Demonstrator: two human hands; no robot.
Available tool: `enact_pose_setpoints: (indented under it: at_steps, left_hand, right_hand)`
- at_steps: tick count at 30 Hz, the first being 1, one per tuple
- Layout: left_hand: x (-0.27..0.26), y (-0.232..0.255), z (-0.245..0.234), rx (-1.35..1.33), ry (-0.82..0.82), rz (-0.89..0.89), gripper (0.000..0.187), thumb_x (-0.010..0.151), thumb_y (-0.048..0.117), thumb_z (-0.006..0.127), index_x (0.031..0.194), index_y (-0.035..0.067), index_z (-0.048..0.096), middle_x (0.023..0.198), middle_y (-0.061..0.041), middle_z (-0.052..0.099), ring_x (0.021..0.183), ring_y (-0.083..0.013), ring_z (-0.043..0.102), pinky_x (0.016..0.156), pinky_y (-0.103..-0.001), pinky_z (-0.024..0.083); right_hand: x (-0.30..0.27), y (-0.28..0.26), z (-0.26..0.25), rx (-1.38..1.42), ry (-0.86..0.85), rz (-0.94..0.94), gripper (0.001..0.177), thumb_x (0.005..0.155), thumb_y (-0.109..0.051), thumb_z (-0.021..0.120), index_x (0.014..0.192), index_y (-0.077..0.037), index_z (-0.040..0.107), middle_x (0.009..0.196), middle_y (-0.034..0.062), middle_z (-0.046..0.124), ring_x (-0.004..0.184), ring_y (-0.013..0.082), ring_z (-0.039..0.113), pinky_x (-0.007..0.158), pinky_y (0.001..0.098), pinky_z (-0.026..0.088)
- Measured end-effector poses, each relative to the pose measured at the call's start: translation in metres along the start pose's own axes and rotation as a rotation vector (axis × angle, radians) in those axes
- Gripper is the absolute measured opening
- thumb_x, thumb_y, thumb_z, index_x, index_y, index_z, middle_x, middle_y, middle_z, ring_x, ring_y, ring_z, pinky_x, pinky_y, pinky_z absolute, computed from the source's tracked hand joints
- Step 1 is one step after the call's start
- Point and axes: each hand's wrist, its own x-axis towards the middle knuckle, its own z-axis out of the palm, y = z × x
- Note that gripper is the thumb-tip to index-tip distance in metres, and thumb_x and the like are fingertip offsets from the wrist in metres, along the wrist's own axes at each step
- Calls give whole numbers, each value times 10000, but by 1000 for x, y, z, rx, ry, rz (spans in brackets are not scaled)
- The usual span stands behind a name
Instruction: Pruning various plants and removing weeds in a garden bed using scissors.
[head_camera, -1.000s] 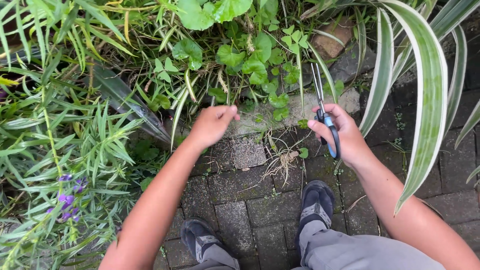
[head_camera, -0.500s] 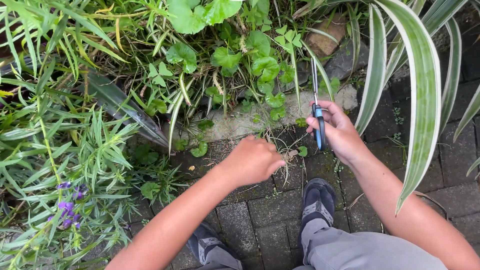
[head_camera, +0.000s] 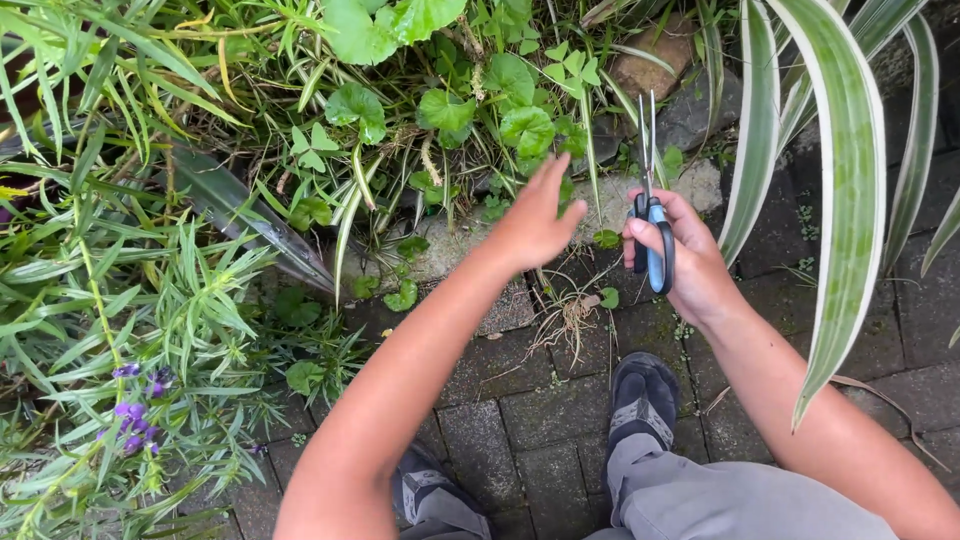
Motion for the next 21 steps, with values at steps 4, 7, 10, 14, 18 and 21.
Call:
enact_pose_setpoints:
  at_steps: [4, 7, 10, 14, 18, 21]
  left_hand:
    - [67, -49, 19, 211, 161, -37, 572, 1051, 129, 468, 1566, -17, 267, 758, -75, 636, 529, -106, 556, 464, -222, 455]
    - [57, -9, 2, 386, 228, -90, 607, 1040, 209, 487, 1570, -5, 282, 1601, -303, 307, 1411, -479, 432, 1067, -605, 478]
    - [111, -49, 14, 335, 346, -205, 581, 1052, 294, 482, 1568, 84, 320, 1590, -217, 379, 1419, -407, 455, 1115, -549, 466]
    - [123, -33, -2, 148, 248, -372, 557, 1056, 252, 433, 1578, 192, 247, 1614, -113, 360, 745, -101, 717, 503, -169, 594]
    - [148, -47, 4, 287, 100, -461, 563, 1061, 410, 230, 1600, 266, 158, 1694, -65, 122, 1530, -270, 160, 1216, -510, 196]
    - [163, -59, 7, 406, 123, -430, 611, 1069, 410, 236, 1629, 256, 48, 1719, -24, -34, 1576, -280, -21, 1217, -601, 60]
  right_hand:
    - [0, 0, -1, 17, -1, 3, 489, 972, -199, 636, 1382, 18, 479, 921, 104, 544, 785, 194, 592, 749, 348, 539]
    - [-1, -6, -1, 4, -17, 17, 483, 971, -189, 608, 1381, 27, 473, 916, 98, 526, 794, 200, 576, 766, 356, 524]
    - [0, -3, -2, 29, -11, 4, 488, 962, -182, 622, 1374, 29, 467, 930, 103, 530, 816, 198, 580, 772, 358, 525]
    - [7, -1, -10, -4, -20, 129, 541, 917, -233, 649, 1406, -62, 491, 905, 47, 585, 760, 178, 593, 756, 325, 539]
    - [9, -1, -6, 0, -48, 144, 505, 918, -234, 656, 1376, -72, 519, 874, 47, 579, 737, 172, 601, 751, 317, 555]
    - [10, 2, -4, 6, -69, 139, 505, 910, -226, 666, 1369, -72, 519, 863, 42, 581, 726, 168, 606, 750, 319, 560]
